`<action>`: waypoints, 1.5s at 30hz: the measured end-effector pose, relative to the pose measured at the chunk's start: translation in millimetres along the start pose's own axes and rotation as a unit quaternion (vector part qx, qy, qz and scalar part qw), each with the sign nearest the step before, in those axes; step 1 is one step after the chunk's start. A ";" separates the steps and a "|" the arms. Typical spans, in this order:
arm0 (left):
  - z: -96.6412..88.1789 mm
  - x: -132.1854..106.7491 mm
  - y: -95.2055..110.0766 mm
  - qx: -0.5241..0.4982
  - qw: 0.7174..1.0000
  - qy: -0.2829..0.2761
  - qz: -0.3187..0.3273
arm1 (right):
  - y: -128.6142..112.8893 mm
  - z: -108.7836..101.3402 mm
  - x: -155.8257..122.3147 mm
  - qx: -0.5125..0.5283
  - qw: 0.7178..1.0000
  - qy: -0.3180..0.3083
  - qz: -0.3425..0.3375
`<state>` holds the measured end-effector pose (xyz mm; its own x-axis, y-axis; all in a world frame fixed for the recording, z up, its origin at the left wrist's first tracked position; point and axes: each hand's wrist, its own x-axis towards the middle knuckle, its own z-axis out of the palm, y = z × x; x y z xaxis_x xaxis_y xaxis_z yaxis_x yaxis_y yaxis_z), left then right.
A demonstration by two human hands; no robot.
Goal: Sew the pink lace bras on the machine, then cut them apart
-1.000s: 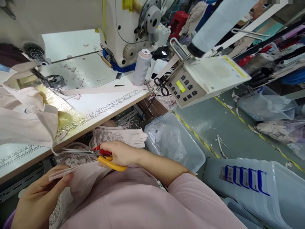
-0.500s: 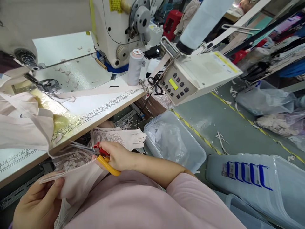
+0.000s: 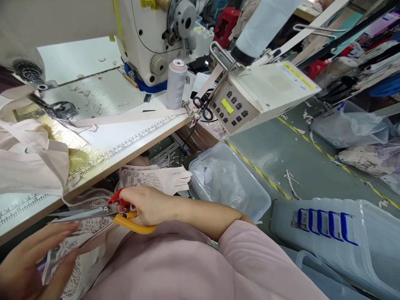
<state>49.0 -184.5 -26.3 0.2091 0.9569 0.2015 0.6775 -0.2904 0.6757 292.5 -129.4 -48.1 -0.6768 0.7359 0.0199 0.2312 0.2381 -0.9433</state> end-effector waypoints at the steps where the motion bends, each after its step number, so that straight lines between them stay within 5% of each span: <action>1: 2.6 5.1 8.5 0.045 0.996 -0.011 0.077 | -1.8 -0.4 1.0 -0.002 1.000 -0.008 -0.002; 3: 11.4 16.7 23.4 0.124 0.974 -0.041 0.187 | -4.7 -0.1 2.6 -0.002 1.000 -0.012 -0.007; 5: 20.7 26.4 30.3 0.163 0.965 -0.077 0.190 | -6.3 1.0 3.3 0.004 1.000 -0.014 -0.008; 8: 27.0 29.5 25.3 0.105 0.981 -0.130 0.100 | -6.1 3.7 2.7 0.028 1.000 0.000 0.002; 11: 23.4 22.3 15.6 -0.025 0.982 -0.176 -0.060 | -3.9 7.8 0.4 0.121 0.991 0.043 0.039; 14: 16.8 16.8 10.6 -0.106 0.961 -0.176 -0.187 | -1.8 13.4 -1.8 0.226 0.969 0.044 0.092; 19: 11.7 16.5 6.7 -0.150 0.947 -0.177 -0.224 | 0.2 26.6 -2.0 0.277 0.948 0.028 0.156; 24: 9.3 16.1 6.5 -0.137 0.953 -0.169 -0.209 | 2.2 36.8 1.3 0.318 0.931 0.024 0.176; 28: 5.9 16.6 7.3 -0.140 0.946 -0.196 -0.215 | -1.2 35.3 3.6 0.272 0.948 0.018 0.162; 35: 0.7 9.1 1.2 -0.072 0.976 -0.135 -0.152 | -8.9 40.0 7.5 0.196 0.948 0.082 0.239; 45: 3.4 8.2 14.2 -0.226 0.895 -0.125 -0.363 | -12.5 37.5 5.6 0.236 0.943 0.092 0.217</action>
<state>62.8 -180.8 -17.5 0.0186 0.8450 -0.5345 0.3550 0.4941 0.7936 259.6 -152.0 -48.7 -0.4467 0.8074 -0.3855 0.0925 -0.3869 -0.9175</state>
